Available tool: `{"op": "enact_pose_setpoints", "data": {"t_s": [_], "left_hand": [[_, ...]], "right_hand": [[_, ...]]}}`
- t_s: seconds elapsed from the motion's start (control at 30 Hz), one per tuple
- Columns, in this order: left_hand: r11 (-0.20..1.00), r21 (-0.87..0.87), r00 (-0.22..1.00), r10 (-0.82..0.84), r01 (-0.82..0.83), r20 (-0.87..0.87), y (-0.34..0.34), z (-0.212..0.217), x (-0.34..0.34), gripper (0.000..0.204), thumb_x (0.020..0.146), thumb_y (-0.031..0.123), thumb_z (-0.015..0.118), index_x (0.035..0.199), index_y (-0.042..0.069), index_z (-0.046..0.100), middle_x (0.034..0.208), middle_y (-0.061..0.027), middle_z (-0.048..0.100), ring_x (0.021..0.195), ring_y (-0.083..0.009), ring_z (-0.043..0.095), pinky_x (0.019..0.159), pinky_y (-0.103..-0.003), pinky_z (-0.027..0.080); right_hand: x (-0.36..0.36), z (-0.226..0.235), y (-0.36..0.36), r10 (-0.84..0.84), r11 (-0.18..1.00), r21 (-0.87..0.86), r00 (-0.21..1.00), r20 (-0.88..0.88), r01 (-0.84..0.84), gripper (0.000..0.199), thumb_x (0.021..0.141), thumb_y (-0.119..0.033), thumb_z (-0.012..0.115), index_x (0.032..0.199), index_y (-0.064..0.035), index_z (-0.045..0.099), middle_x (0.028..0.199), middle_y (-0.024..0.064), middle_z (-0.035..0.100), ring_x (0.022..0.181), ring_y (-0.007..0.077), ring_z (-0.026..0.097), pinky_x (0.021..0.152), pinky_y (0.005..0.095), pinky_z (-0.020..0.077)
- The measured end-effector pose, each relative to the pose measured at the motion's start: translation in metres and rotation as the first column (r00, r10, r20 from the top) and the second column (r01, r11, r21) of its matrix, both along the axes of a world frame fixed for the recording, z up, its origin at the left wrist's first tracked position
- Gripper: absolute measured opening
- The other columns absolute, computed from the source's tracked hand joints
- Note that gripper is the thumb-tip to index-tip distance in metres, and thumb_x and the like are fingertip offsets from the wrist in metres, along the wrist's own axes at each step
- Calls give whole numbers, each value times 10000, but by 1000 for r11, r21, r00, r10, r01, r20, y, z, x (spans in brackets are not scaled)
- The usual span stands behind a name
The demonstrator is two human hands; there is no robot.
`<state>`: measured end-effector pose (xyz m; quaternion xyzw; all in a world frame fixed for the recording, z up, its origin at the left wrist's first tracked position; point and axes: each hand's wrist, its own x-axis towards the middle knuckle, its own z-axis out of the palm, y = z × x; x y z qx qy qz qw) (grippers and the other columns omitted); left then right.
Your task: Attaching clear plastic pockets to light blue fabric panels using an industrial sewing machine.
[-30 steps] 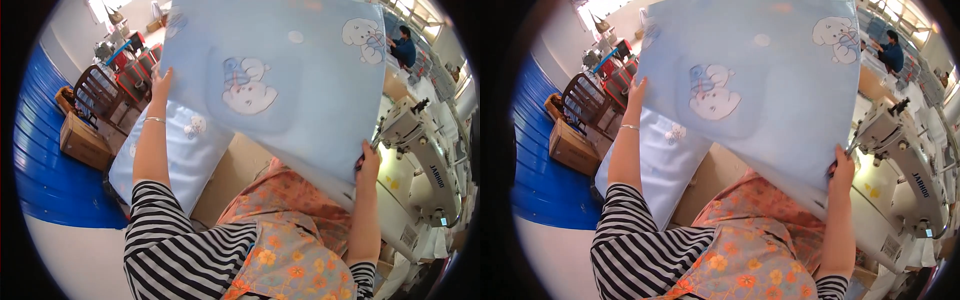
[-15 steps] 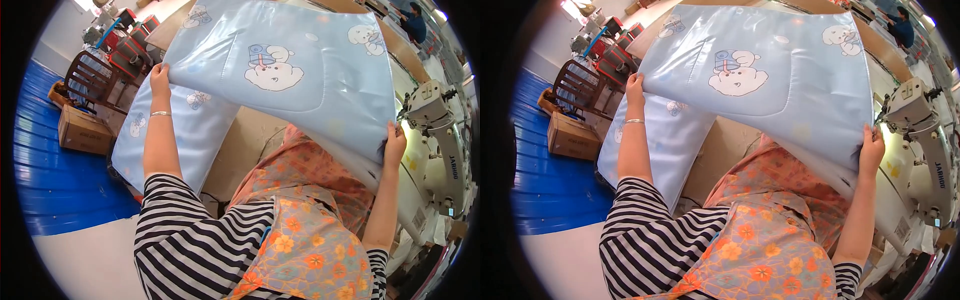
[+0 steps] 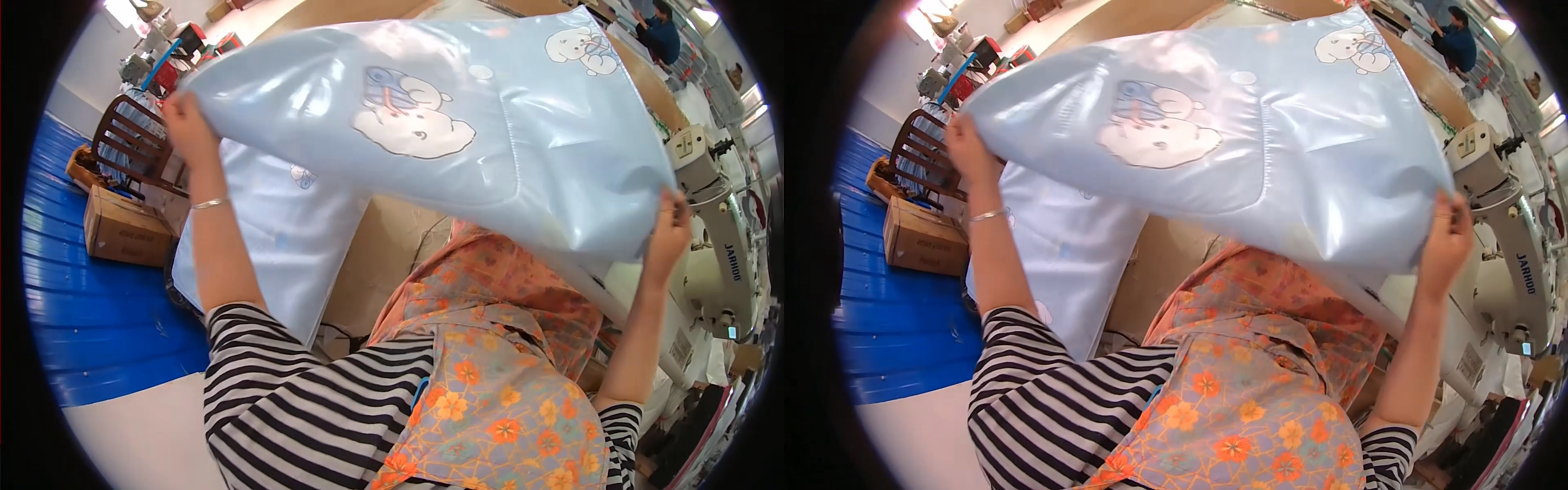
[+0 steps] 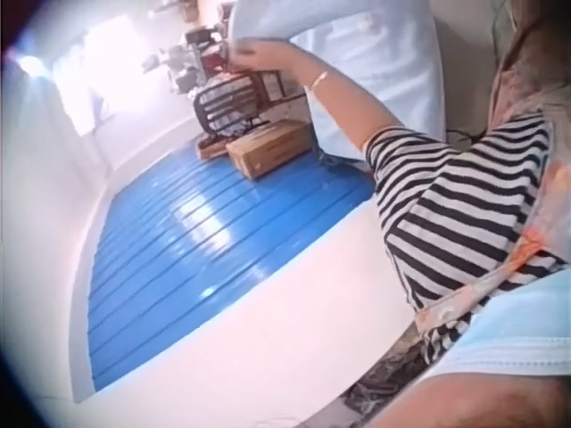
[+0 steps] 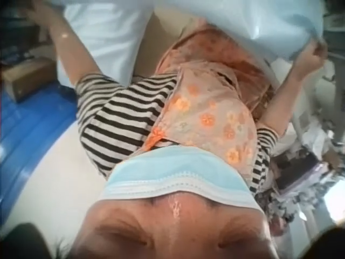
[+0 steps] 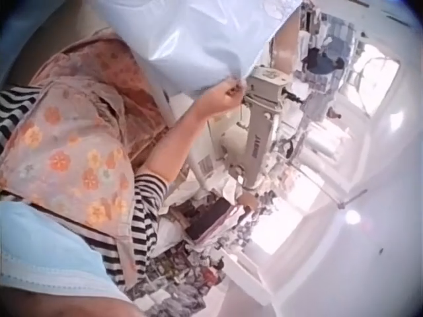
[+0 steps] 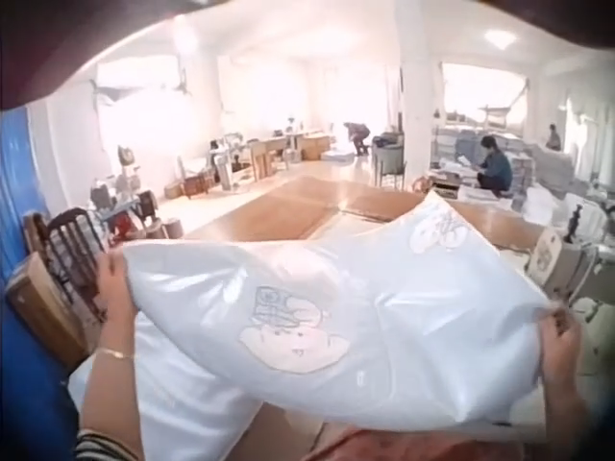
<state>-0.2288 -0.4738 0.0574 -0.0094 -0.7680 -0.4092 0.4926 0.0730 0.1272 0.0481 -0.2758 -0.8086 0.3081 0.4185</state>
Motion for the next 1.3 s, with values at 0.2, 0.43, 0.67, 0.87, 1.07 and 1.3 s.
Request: {"op": "enact_pose_setpoints", "data": {"t_s": [0.2,0.43,0.67,0.87,1.07,1.3], "left_hand": [[977,-203,970,-115,71,-215,-56,152,-5,263,936,217,567,1044,-18,614,939,-102,653,786,-179,629,718,-298,530],[803,-596,851,298,21,432,-35,65,-150,263,894,291,555,1031,107,683,1123,-198,655,1048,-362,633,961,-447,463],[896,-438,840,183,71,512,43,-48,-145,288,897,221,573,1128,55,618,1123,-216,651,1066,-359,617,932,-439,478],[745,-636,971,-68,201,227,81,-103,-79,451,859,264,634,1230,19,564,1256,-217,566,1172,-383,526,1022,-448,403],[377,-623,728,-382,686,570,211,-67,112,477,820,262,656,1238,53,559,1400,-175,472,1303,-337,441,1083,-495,336],[435,14,380,-800,900,464,184,-140,221,169,800,28,607,962,28,655,1063,-155,643,981,-277,632,918,-418,486]], "right_hand": [[-18,116,-1,91,987,-103,954,-286,-125,287,923,-303,658,1010,-30,668,899,33,653,767,98,594,719,223,472],[-85,55,16,14,913,402,990,141,-70,333,968,-276,531,1267,-138,583,965,133,669,874,267,643,762,384,494],[-101,-1,-16,-36,856,483,910,412,-185,460,949,-83,463,1393,-201,454,1256,160,596,1100,361,590,858,450,508],[-46,-47,-67,92,800,412,767,635,-437,478,833,40,535,1272,-142,581,1334,137,553,1052,354,614,866,395,528],[-17,-44,-66,291,877,192,803,519,-441,400,810,88,512,1178,-28,619,1290,142,586,911,260,660,788,321,527],[28,-44,-56,475,867,-26,811,340,-497,417,785,138,471,1154,2,610,1254,114,612,735,128,527,679,224,440]]}}
